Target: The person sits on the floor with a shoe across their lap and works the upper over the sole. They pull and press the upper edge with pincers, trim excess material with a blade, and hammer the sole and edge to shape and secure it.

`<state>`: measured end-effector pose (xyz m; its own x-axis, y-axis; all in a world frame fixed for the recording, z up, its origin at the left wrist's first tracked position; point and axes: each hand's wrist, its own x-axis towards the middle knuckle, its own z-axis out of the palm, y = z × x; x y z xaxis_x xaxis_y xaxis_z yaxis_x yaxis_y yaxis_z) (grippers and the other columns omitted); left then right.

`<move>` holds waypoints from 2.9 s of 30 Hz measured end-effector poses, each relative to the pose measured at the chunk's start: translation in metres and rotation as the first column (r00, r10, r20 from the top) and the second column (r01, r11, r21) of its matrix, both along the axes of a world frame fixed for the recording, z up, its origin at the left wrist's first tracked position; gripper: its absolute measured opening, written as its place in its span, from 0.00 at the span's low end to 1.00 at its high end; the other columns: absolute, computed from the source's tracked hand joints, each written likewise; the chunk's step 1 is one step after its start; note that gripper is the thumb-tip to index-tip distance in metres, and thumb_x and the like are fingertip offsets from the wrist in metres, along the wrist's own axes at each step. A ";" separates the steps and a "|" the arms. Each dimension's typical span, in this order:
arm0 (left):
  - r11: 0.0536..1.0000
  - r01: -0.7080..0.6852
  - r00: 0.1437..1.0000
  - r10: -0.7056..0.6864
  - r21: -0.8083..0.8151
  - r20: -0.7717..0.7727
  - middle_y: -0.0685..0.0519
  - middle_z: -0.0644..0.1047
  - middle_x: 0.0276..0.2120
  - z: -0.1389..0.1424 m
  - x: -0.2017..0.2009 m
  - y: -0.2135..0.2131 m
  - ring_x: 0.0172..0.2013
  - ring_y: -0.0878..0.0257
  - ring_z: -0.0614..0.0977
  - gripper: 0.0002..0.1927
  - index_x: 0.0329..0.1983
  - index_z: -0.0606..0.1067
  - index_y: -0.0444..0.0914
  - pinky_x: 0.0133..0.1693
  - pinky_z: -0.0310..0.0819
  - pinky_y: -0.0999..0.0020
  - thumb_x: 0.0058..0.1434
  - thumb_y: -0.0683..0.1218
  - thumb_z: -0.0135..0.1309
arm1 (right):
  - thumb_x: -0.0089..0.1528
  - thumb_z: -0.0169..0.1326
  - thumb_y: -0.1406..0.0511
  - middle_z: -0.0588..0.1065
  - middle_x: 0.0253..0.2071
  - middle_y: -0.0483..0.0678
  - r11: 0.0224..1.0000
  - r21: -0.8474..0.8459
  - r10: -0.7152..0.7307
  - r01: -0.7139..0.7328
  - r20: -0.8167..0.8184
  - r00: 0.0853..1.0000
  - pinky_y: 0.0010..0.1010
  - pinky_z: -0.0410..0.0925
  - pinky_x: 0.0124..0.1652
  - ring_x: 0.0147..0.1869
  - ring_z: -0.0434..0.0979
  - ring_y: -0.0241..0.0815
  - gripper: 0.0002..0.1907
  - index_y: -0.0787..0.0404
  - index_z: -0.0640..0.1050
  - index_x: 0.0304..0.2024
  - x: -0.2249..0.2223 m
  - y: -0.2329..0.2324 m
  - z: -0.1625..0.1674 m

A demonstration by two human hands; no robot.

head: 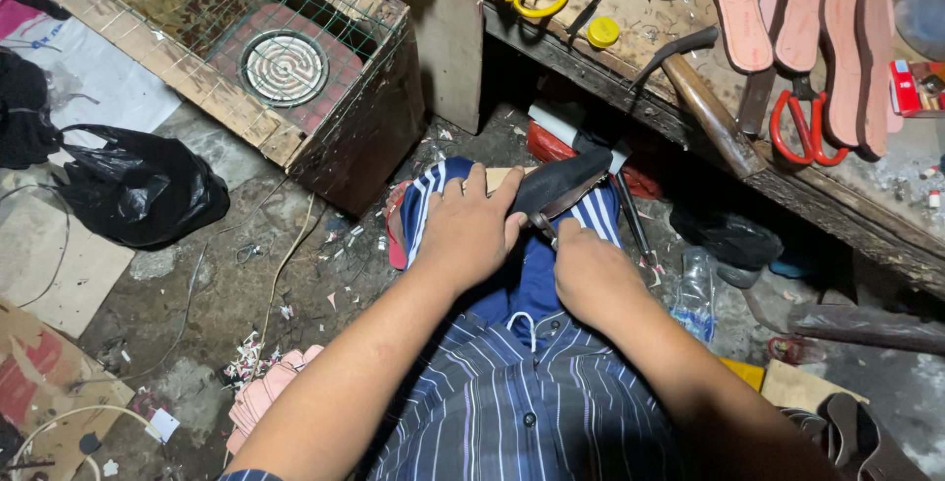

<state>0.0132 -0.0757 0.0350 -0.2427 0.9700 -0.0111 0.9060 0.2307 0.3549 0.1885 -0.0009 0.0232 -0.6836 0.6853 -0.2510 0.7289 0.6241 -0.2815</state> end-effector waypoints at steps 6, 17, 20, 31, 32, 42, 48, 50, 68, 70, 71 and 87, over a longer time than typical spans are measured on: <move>0.999 0.035 0.999 -0.035 0.016 -0.016 0.33 0.67 0.62 -0.001 -0.001 -0.004 0.51 0.38 0.75 0.32 0.70 0.65 0.46 0.49 0.67 0.43 0.63 0.58 0.53 | 0.60 0.49 0.67 0.77 0.35 0.65 1.000 0.006 -0.012 0.012 0.007 1.000 0.55 0.71 0.43 0.41 0.80 0.66 0.11 0.68 0.68 0.42 0.008 -0.010 0.009; 0.997 0.044 0.998 -0.041 -0.065 0.048 0.42 0.62 0.68 -0.007 0.003 0.023 0.66 0.36 0.62 0.34 0.71 0.59 0.47 0.57 0.56 0.28 0.62 0.54 0.53 | 0.60 0.47 0.70 0.77 0.38 0.66 0.999 0.035 -0.014 0.017 -0.068 0.998 0.54 0.70 0.45 0.44 0.79 0.67 0.09 0.69 0.68 0.42 0.005 0.009 -0.011; 0.997 0.050 0.997 -0.047 -0.058 0.059 0.45 0.63 0.69 -0.011 0.002 0.021 0.66 0.36 0.63 0.34 0.72 0.59 0.46 0.59 0.58 0.32 0.62 0.53 0.53 | 0.59 0.47 0.71 0.76 0.39 0.66 0.998 0.060 0.000 0.007 -0.113 0.994 0.53 0.70 0.46 0.45 0.78 0.67 0.09 0.69 0.69 0.41 0.008 0.011 -0.010; 0.994 0.079 0.997 -0.078 -0.075 0.021 0.38 0.63 0.67 -0.008 0.006 0.019 0.65 0.33 0.64 0.35 0.72 0.58 0.42 0.59 0.56 0.29 0.63 0.55 0.52 | 0.62 0.51 0.66 0.77 0.38 0.65 0.998 -0.002 -0.056 0.056 0.028 0.998 0.54 0.70 0.47 0.44 0.79 0.66 0.12 0.69 0.68 0.42 0.013 0.004 -0.002; 0.994 0.066 0.997 -0.063 -0.087 0.035 0.38 0.64 0.66 -0.007 0.005 0.022 0.65 0.33 0.64 0.35 0.72 0.58 0.42 0.59 0.55 0.27 0.64 0.55 0.52 | 0.62 0.51 0.66 0.77 0.38 0.64 0.998 -0.008 -0.058 0.058 0.046 0.997 0.54 0.70 0.47 0.45 0.79 0.66 0.12 0.69 0.68 0.42 0.011 0.006 -0.004; 0.992 0.038 0.999 -0.034 -0.121 0.038 0.38 0.69 0.61 0.001 0.009 0.027 0.62 0.31 0.67 0.33 0.71 0.59 0.41 0.57 0.62 0.33 0.65 0.56 0.50 | 0.60 0.48 0.70 0.76 0.41 0.68 0.996 0.093 -0.004 0.005 -0.010 1.000 0.53 0.70 0.47 0.45 0.79 0.67 0.11 0.70 0.69 0.44 0.012 0.020 -0.008; 0.999 0.048 0.999 -0.048 -0.025 -0.019 0.35 0.70 0.58 -0.004 0.000 0.027 0.58 0.29 0.70 0.34 0.69 0.60 0.38 0.51 0.65 0.34 0.65 0.57 0.52 | 0.64 0.46 0.71 0.77 0.43 0.65 0.997 -0.016 -0.066 0.070 0.180 0.981 0.53 0.70 0.49 0.49 0.78 0.65 0.07 0.69 0.70 0.43 0.036 0.015 0.004; 0.995 0.043 0.999 -0.043 -0.085 0.003 0.37 0.70 0.58 -0.005 0.000 0.028 0.58 0.31 0.71 0.34 0.70 0.59 0.38 0.52 0.66 0.35 0.65 0.56 0.51 | 0.61 0.51 0.67 0.76 0.42 0.65 0.997 0.015 -0.083 0.082 0.043 0.996 0.52 0.68 0.50 0.50 0.77 0.64 0.11 0.68 0.71 0.43 0.048 0.016 0.011; 0.990 0.083 0.996 -0.086 -0.114 -0.022 0.35 0.70 0.59 -0.003 0.001 0.024 0.58 0.33 0.72 0.34 0.69 0.60 0.37 0.52 0.69 0.40 0.65 0.57 0.51 | 0.61 0.56 0.64 0.77 0.39 0.60 0.996 0.088 0.012 -0.009 -0.035 0.999 0.49 0.70 0.49 0.48 0.78 0.61 0.13 0.65 0.72 0.45 0.012 0.016 0.007; 0.988 0.113 0.993 -0.115 -0.105 -0.009 0.36 0.70 0.59 -0.003 -0.002 0.020 0.58 0.35 0.73 0.34 0.69 0.61 0.36 0.51 0.71 0.41 0.64 0.57 0.52 | 0.58 0.56 0.65 0.76 0.39 0.59 0.993 0.113 0.042 -0.032 -0.081 0.996 0.49 0.70 0.48 0.48 0.77 0.61 0.15 0.64 0.72 0.46 0.017 0.018 0.001; 0.989 0.122 0.992 -0.124 -0.085 -0.020 0.36 0.70 0.58 -0.003 -0.002 0.018 0.57 0.35 0.73 0.35 0.68 0.61 0.36 0.50 0.72 0.41 0.64 0.57 0.53 | 0.57 0.57 0.66 0.76 0.40 0.59 0.990 0.132 0.069 -0.053 -0.124 0.990 0.49 0.70 0.46 0.48 0.76 0.62 0.17 0.64 0.72 0.46 0.020 0.019 -0.002; 0.996 -0.003 0.994 0.012 -0.088 0.106 0.40 0.67 0.63 -0.005 0.016 0.037 0.67 0.42 0.64 0.31 0.69 0.59 0.36 0.61 0.53 0.31 0.67 0.55 0.48 | 0.60 0.57 0.59 0.76 0.47 0.59 0.995 -0.097 0.026 -0.033 -0.068 0.997 0.49 0.67 0.54 0.55 0.74 0.60 0.17 0.63 0.75 0.45 0.010 0.035 0.011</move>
<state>0.0296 -0.0388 0.0298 -0.2427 0.9624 -0.1223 0.8623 0.2718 0.4273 0.1984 0.0346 0.0345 -0.7207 0.6388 -0.2691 0.6881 0.6122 -0.3895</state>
